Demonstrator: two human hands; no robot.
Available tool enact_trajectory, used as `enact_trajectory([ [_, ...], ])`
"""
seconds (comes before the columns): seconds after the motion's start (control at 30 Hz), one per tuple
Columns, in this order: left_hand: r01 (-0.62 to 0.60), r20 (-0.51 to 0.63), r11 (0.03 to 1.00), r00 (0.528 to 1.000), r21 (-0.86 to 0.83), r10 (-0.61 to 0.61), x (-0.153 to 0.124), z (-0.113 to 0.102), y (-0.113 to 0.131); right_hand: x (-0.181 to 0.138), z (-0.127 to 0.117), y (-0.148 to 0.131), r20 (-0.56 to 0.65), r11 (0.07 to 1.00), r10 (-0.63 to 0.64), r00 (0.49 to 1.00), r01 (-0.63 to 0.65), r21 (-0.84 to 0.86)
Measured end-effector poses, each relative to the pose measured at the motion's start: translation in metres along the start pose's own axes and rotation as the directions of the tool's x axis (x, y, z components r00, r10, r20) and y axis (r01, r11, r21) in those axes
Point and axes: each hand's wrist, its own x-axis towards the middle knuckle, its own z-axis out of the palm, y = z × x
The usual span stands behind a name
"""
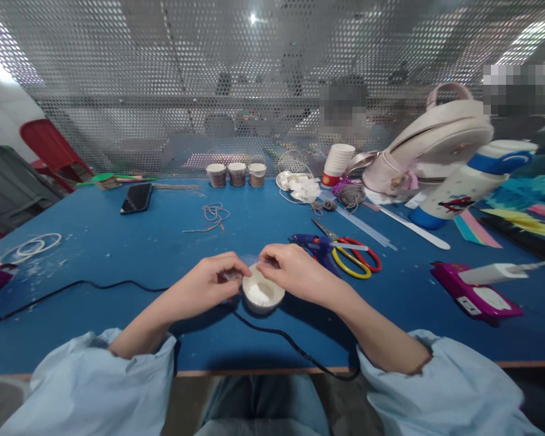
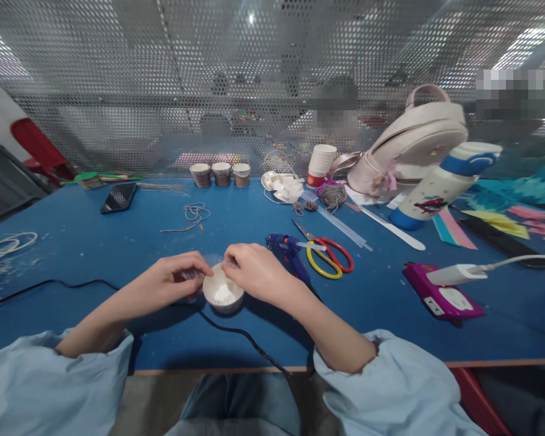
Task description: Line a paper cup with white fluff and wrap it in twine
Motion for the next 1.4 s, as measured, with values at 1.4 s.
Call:
enact_trajectory([
  [1.4, 0.005, -0.563, 1.000, 0.827, 0.019, 0.007, 0.035, -0.025, -0.047, 0.019, 0.001, 0.038, -0.185, 0.408, 0.312, 0.932, 0.044, 0.912],
])
